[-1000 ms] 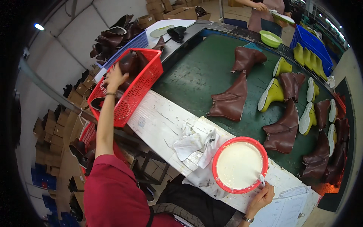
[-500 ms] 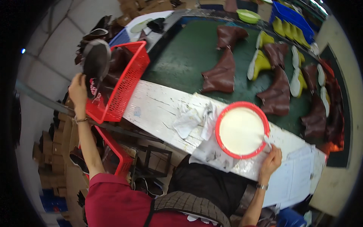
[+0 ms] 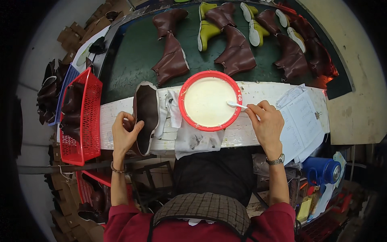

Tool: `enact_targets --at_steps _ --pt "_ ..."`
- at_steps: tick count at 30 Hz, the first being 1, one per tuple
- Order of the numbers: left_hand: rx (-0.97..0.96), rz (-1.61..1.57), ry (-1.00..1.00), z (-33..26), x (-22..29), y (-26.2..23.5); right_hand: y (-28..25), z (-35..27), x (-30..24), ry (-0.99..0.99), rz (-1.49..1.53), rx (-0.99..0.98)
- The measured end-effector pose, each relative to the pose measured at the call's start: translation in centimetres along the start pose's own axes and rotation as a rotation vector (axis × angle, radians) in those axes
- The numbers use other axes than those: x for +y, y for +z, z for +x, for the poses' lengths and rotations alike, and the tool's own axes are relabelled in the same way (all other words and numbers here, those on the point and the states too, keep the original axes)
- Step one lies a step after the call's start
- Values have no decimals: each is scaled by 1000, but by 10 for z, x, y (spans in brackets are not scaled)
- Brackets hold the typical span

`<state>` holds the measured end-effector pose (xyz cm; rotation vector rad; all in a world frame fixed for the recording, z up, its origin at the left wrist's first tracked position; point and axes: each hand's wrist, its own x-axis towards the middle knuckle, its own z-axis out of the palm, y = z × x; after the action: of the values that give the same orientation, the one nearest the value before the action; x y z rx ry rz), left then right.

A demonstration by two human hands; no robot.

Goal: The person applies a white adhesive to the inner rim of brown boot uppers using a small white plastic spoon. They repeatedly dip the spoon into a red container of glue and spread the substance along the edges of the boot, then place the treated boot into a red basket. The process is repeated for multiple boots in a factory setting.

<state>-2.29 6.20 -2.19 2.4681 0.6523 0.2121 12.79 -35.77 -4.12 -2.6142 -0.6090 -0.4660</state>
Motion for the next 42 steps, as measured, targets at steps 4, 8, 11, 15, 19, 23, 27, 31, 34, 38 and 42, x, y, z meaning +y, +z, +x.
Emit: enact_targets --at_steps 4,8,11,15,19,23,27,31,34,38,42 --pt "-24 -171 196 21 -18 2 -7 -8 -15 -27 -50 -70" --pt "-147 -258 120 44 -25 9 1 -15 -27 4 144 -8" --pt "24 -211 117 40 -8 -16 14 -21 -7 160 351 9" --pt "-129 -525 103 22 25 -46 6 -5 -12 116 582 53" --pt "-580 -774 3 5 53 -45 -5 44 -59 -211 728 33" --pt "-740 -941 -29 -9 83 -40 -3 73 -86 -460 625 32" --pt "-548 -1038 19 -12 83 -41 7 64 -81 -323 676 97" --pt "-270 -1059 101 -13 78 -34 13 44 -84 -239 680 113" --pt "-143 -1090 144 -12 84 -28 17 29 -90 -198 731 69" --pt "-160 -1069 154 -6 81 -25 18 28 -89 -148 824 -10" --pt "-80 -1031 171 -6 83 -18 19 42 -89 -222 771 15"
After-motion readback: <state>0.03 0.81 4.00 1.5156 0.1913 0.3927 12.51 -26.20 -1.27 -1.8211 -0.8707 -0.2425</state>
